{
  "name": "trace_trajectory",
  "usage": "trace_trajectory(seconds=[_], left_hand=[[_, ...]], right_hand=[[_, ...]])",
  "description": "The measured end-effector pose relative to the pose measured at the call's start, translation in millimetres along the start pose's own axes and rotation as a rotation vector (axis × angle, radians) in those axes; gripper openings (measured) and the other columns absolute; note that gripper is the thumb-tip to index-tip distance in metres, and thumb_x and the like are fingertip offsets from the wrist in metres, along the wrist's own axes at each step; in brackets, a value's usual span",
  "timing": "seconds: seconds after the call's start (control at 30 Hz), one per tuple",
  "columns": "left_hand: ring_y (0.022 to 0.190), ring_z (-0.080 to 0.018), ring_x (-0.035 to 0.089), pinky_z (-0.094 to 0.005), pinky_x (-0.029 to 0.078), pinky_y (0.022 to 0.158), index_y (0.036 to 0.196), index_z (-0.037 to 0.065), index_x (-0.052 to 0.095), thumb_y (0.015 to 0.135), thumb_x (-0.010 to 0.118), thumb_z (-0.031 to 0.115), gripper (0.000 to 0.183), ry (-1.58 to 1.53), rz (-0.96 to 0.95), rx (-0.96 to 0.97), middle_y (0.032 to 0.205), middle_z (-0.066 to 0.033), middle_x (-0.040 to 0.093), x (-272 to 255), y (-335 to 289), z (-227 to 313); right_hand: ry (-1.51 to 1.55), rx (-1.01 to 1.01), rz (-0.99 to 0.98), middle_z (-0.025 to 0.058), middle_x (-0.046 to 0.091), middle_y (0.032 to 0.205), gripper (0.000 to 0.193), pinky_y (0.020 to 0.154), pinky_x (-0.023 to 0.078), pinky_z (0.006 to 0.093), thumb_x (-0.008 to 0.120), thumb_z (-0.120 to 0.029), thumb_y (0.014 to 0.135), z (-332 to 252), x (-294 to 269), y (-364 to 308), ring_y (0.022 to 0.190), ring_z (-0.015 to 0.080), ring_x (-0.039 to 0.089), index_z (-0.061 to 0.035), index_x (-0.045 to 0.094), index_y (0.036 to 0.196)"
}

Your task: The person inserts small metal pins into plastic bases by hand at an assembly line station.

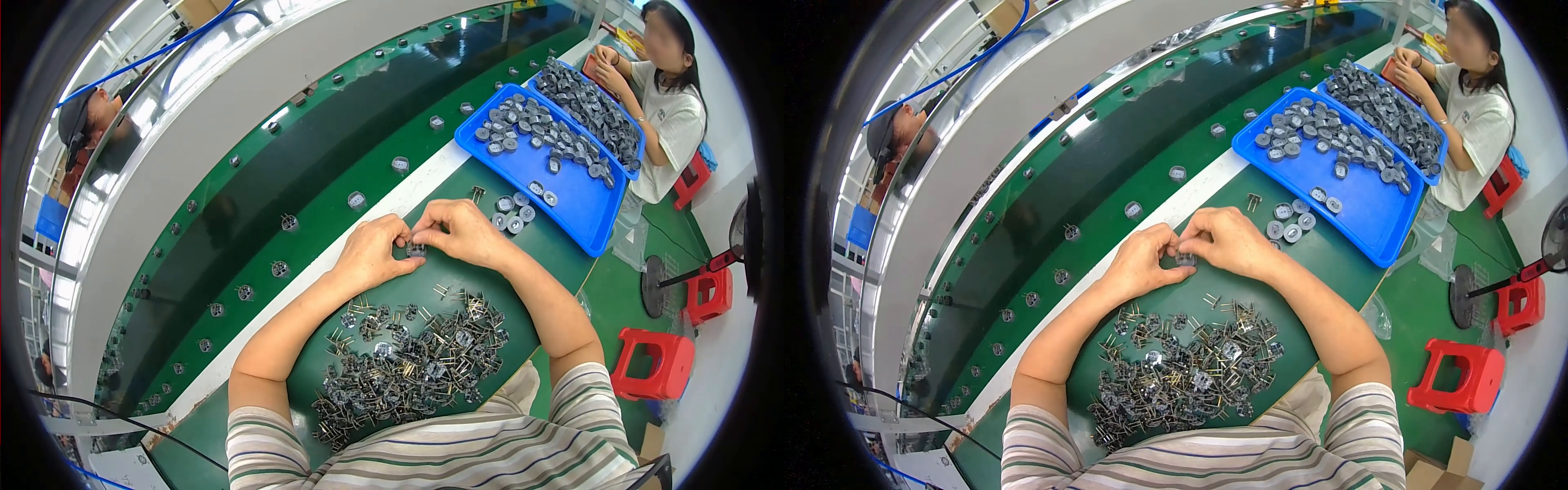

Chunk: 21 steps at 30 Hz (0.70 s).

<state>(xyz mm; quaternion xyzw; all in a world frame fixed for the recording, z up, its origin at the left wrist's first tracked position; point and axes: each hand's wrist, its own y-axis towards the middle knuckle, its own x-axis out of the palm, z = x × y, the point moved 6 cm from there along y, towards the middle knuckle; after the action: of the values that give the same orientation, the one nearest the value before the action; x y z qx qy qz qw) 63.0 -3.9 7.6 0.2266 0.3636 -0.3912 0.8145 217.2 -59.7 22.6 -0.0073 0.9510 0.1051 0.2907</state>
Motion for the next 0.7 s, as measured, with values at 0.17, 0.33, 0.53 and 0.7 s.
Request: trace_trajectory(seconds=[0.17,0.33,0.53,0.7], left_hand=[[0.083,-0.0280,0.070,-0.0416,0.056,0.075,0.093,0.004,0.068,0.073,0.093,0.032,0.043,-0.016,-0.004,-0.005,0.088,-0.0100,0.070,1.4,0.6,-2.2],[0.083,-0.0282,0.070,-0.0418,0.056,0.075,0.093,0.004,0.068,0.073,0.093,0.031,0.042,-0.036,-0.002,-0.006,0.088,-0.0102,0.070,1.3,1.2,-1.5],[0.083,-0.0280,0.071,-0.0414,0.057,0.077,0.094,0.004,0.069,0.075,0.091,0.030,0.039,-0.005,-0.030,-0.012,0.089,-0.0105,0.071,-9.7,0.5,0.0],[0.089,-0.0290,0.074,-0.0414,0.058,0.083,0.100,0.005,0.073,0.079,0.086,0.028,0.033,0.184,-0.005,-0.156,0.098,-0.0109,0.075,-71.2,-2.5,-24.7]], right_hand=[[-0.226,-0.020,-0.070,0.0113,0.073,0.092,0.013,0.076,0.057,0.0442,0.080,-0.015,0.086,-10.0,2.9,-1.3,0.087,0.0320,0.072,-0.0034,0.075,0.090],[-0.329,-0.226,-0.052,0.0096,0.072,0.092,0.009,0.079,0.056,0.0447,0.078,-0.013,0.084,-20.5,7.2,-3.4,0.094,0.0328,0.070,-0.0055,0.074,0.089],[-0.140,-0.086,-0.098,0.0068,0.069,0.087,0.019,0.072,0.054,0.0380,0.082,-0.011,0.086,-7.1,2.8,-1.7,0.084,0.0230,0.067,-0.0040,0.071,0.100],[0.042,-0.265,-0.635,0.0064,0.070,0.090,0.030,0.072,0.054,0.0349,0.085,-0.016,0.087,-10.1,-3.7,-21.4,0.081,0.0183,0.066,-0.0057,0.072,0.112]])
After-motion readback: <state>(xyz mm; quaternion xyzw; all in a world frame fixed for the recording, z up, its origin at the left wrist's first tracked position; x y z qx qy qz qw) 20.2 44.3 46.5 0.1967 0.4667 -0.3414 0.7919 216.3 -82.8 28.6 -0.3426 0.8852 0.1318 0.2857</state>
